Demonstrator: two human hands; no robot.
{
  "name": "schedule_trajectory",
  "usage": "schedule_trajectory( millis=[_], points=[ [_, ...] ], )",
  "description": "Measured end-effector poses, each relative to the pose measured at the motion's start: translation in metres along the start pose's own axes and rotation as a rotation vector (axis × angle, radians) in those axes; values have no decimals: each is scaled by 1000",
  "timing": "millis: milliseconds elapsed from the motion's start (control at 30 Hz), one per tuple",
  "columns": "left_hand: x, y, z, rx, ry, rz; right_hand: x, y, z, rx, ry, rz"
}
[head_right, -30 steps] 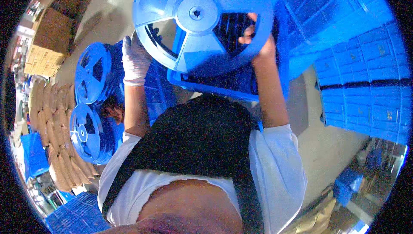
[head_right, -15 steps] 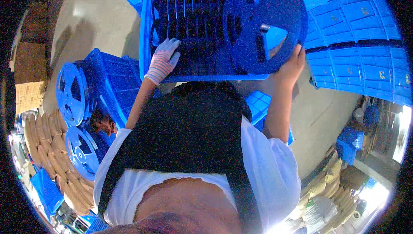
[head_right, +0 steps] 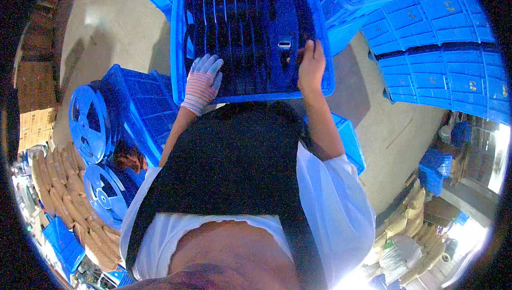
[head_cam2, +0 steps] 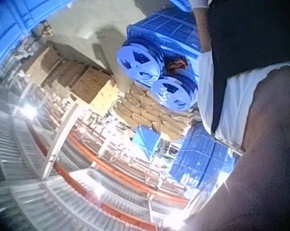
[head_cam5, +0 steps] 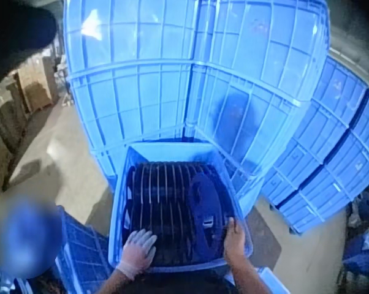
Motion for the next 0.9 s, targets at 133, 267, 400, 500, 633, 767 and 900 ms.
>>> schedule_trajectory(
  millis=[133,267,400,500,633,767,900],
  points=[
    [-10,-9,5,10,-38,76,17,35,79,140,-20,-211],
    [-12,-4,6,48,-63,121,9,82,186,431,-375,-333],
    [-11,-9,3,43,-64,139,10,90,197,444,-441,-555],
    [-11,-7,6,60,-62,151,5,93,202,493,-480,-509],
    [-11,-5,8,69,-68,166,4,90,182,471,-457,-503],
    [-8,-2,4,68,-77,175,8,75,144,498,-386,-432],
    [-24,-7,7,58,-78,186,5,83,131,413,-308,-453]
  ],
)
Point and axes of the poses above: each hand's wrist, its own y-axis towards the middle knuckle, its own x-axis out of the palm, z = x × y, the point moved 4 cm from there along y, towards the middle knuckle, and after that the axes turned 12 degrees about -z, right-handed, at the moved point
